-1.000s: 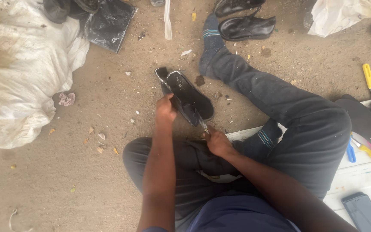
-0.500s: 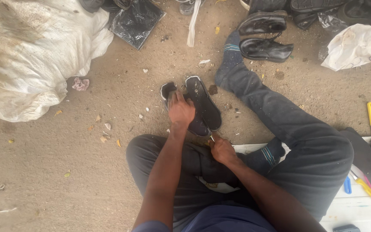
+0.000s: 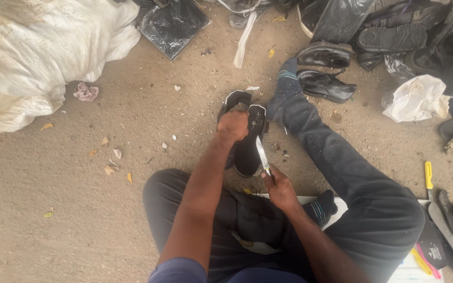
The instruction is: The person sits on the ground and uses a knife to cut and separate parts of a black shoe. They repeatedly pry and slice the shoe material, removing pieces and setting them aside on the floor.
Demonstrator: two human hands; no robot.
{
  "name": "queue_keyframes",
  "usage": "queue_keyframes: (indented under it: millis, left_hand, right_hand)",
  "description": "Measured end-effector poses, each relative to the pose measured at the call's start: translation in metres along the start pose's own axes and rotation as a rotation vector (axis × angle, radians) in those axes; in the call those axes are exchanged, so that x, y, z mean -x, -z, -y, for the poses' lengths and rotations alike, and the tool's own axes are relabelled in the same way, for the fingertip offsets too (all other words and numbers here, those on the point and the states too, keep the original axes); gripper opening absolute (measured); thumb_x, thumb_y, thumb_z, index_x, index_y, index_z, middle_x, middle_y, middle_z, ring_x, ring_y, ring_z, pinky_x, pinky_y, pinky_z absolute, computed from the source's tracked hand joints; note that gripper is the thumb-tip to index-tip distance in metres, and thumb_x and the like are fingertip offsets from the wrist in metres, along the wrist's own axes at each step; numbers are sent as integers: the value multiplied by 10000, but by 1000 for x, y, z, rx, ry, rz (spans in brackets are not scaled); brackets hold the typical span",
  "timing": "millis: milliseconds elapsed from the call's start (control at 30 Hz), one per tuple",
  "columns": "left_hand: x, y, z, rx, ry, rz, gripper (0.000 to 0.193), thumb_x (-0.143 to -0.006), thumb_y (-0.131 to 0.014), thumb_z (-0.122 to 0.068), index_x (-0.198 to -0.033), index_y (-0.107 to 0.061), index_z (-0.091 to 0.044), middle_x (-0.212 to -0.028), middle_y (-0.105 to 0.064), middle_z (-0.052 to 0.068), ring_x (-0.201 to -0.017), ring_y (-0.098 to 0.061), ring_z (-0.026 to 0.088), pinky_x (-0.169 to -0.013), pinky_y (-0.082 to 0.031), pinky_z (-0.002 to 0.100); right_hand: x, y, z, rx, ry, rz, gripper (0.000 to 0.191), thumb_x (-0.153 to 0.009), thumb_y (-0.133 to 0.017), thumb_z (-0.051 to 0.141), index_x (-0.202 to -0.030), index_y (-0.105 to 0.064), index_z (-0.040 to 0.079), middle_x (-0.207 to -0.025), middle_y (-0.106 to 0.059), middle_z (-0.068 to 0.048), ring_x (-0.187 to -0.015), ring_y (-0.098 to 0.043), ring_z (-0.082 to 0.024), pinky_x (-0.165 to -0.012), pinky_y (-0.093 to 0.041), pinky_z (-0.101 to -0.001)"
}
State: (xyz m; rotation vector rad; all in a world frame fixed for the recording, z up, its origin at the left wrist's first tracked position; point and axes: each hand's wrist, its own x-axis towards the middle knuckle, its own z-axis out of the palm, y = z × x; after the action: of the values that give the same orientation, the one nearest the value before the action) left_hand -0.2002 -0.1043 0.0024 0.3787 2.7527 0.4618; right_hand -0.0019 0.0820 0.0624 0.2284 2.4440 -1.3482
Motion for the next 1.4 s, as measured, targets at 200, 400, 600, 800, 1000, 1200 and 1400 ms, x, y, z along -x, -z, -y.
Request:
queue_keyframes:
  millis: [200, 400, 600, 800, 1000, 1200, 1400]
  left_hand:
    - [25, -4, 10, 234, 142, -203, 454, -809, -741, -191, -1238, -638, -83, -1141, -733, 159, -1089, -706, 326, -1044, -453, 490]
    - [37, -14, 11, 317, 209, -339, 510, -824, -792, -262, -1250, -614, -44, -1116, -720, 182, -1108, -669, 351, -1060, -397, 467]
    - [33, -30, 22, 349, 54, -540, 210, -880, -718, -151, -1083, -695, -100, -1079, -739, 136, -1103, -661, 330, -988, -426, 473]
    - [29, -34, 19, 369, -32, -674, 99, -871, -702, -84, -966, -699, -111, -1005, -742, 91, -983, -661, 323, -926, -434, 477]
    - [37, -30, 19, 377, -70, -743, 95, -863, -726, -91, -949, -697, -119, -987, -748, 58, -926, -659, 297, -894, -427, 465]
    - [35, -28, 17, 392, -72, -733, 115, -855, -736, -94, -963, -726, -131, -987, -757, 53, -925, -661, 282, -914, -430, 454]
    - [40, -31, 21, 401, -117, -742, 116, -873, -750, -129, -987, -727, -131, -1038, -760, 51, -940, -663, 283, -928, -428, 443]
  right_hand:
    - [-76, -3, 12, 479, 17, -6, 474, -1027, -556, 317, -1486, -541, 201, -879, -731, -218, -834, -740, -361, -827, -565, -480]
    - [-166, -11, 21, 440, 347, 48, 452, -995, -588, 299, -1430, -574, 176, -1138, -703, -274, -1036, -679, -444, -891, -533, -515]
    - [-148, -26, 40, 507, -36, 169, 499, -1044, -481, 293, -1529, -424, 191, -1120, -694, -287, -1036, -701, -448, -935, -527, -519]
    - [-110, -21, 25, 472, 141, 62, 508, -990, -531, 260, -1483, -480, 149, -1084, -689, -306, -1044, -673, -476, -923, -514, -539]
    - [-118, -29, 47, 513, 29, 163, 385, -1046, -482, 253, -1399, -532, 106, -1032, -712, -290, -987, -699, -472, -880, -528, -556]
    - [-69, -15, 41, 608, 16, 226, 493, -1014, -488, 237, -1488, -441, 109, -969, -732, -279, -908, -720, -470, -851, -532, -560]
    - [-93, -33, 47, 578, 111, 120, 496, -1013, -523, 256, -1482, -473, 104, -1072, -710, -289, -1017, -681, -490, -893, -523, -560]
